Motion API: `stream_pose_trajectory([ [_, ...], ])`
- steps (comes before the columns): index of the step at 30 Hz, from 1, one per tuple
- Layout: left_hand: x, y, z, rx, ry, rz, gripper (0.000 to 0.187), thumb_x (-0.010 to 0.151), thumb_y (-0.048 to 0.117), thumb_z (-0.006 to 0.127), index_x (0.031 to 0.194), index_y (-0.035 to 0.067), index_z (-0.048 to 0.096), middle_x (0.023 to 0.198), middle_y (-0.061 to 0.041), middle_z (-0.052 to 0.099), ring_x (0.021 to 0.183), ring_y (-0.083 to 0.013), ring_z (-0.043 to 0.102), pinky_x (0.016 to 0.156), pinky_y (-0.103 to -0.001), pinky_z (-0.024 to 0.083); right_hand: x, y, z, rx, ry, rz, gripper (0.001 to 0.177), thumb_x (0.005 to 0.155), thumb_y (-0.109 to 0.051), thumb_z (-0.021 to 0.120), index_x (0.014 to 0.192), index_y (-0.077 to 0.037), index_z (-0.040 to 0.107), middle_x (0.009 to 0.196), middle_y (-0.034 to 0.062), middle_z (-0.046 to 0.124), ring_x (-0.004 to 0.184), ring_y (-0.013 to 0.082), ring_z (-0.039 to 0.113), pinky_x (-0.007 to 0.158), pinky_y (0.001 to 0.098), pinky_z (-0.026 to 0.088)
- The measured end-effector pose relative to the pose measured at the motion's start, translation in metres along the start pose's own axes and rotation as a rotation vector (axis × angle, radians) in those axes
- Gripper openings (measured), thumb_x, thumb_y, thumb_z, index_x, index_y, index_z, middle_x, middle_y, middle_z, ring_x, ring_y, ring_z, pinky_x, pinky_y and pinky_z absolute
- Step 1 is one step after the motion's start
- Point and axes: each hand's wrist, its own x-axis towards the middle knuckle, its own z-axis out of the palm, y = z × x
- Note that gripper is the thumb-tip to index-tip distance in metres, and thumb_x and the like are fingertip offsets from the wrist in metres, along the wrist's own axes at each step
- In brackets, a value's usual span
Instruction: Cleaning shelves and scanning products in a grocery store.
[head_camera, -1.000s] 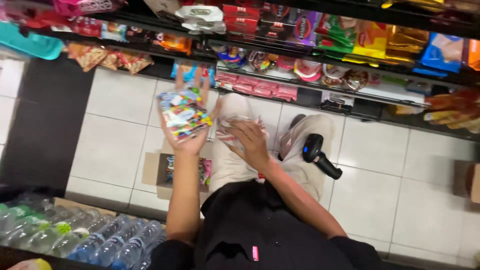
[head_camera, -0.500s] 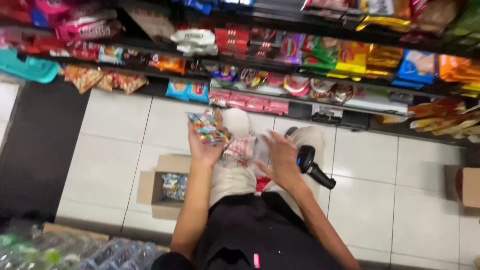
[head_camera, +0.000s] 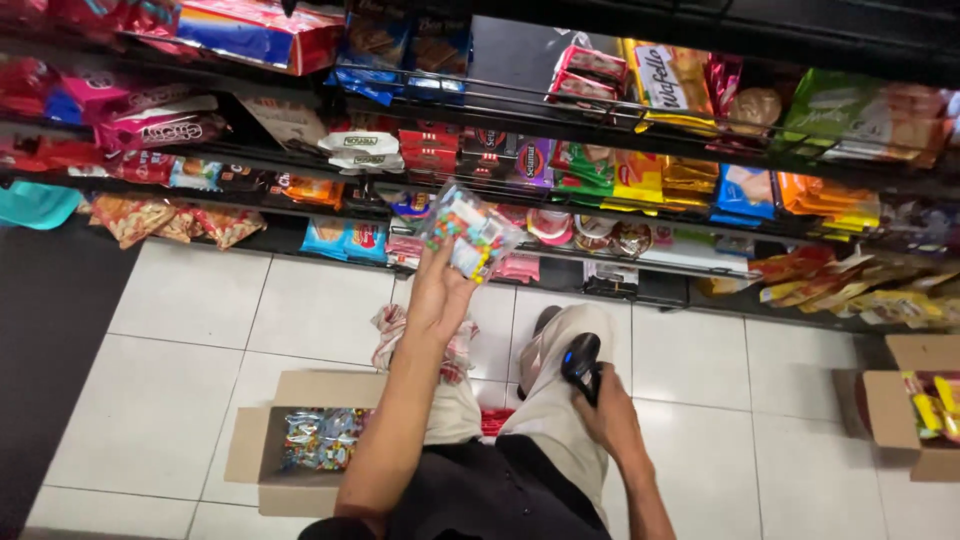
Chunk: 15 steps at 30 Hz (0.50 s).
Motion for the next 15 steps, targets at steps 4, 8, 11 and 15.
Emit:
stream_pose_trajectory([
  [4, -0.007, 0.008, 0.036, 0.104, -0.114, 0.075, 0.05, 0.102, 0.013, 0.056, 0.148, 0.012, 0.036, 0.139, -0.009, 0.056, 0.128, -0.0249, 0.058, 0.105, -0.05, 0.052, 0.015, -0.025, -0.005, 0.237, 0.037, 0.171, 0.031, 0.091, -0.021, 0.069, 0.113, -0.001, 0.061, 0.079, 0.0199, 0.068, 0.067, 0.0343, 0.065, 0.066, 0.0432, 0.051],
  [8, -0.014, 0.014, 0.052, 0.264, -0.153, 0.177, 0.05, 0.103, 0.009, 0.055, 0.149, 0.009, 0.036, 0.138, -0.008, 0.056, 0.128, -0.0192, 0.058, 0.105, -0.045, 0.054, 0.008, -0.093, -0.053, 0.633, 0.051, 0.306, 0.02, 0.093, -0.02, 0.069, 0.102, -0.001, 0.068, 0.065, 0.0065, 0.056, 0.054, 0.0166, 0.05, 0.05, 0.034, 0.041],
  [11, -0.016, 0.014, 0.053, 0.442, -0.104, 0.197, 0.049, 0.104, 0.006, 0.056, 0.15, 0.008, 0.038, 0.131, -0.009, 0.059, 0.119, -0.0161, 0.059, 0.089, -0.037, 0.051, 0.005, -0.113, -0.072, 0.817, 0.135, 0.042, 0.012, 0.093, -0.013, 0.07, 0.092, -0.001, 0.067, 0.066, -0.0009, 0.061, 0.054, 0.0042, 0.054, 0.048, 0.0246, 0.043],
  [15, -0.019, 0.011, 0.048, 0.616, -0.168, 0.275, 0.039, 0.106, 0.009, 0.059, 0.144, 0.002, 0.048, 0.127, -0.009, 0.063, 0.113, -0.014, 0.059, 0.093, -0.032, 0.051, 0.009, -0.138, -0.093, 0.623, 0.181, -0.199, 0.014, 0.088, -0.013, 0.074, 0.093, -0.001, 0.071, 0.063, -0.0011, 0.06, 0.056, 0.006, 0.05, 0.051, 0.0255, 0.042],
])
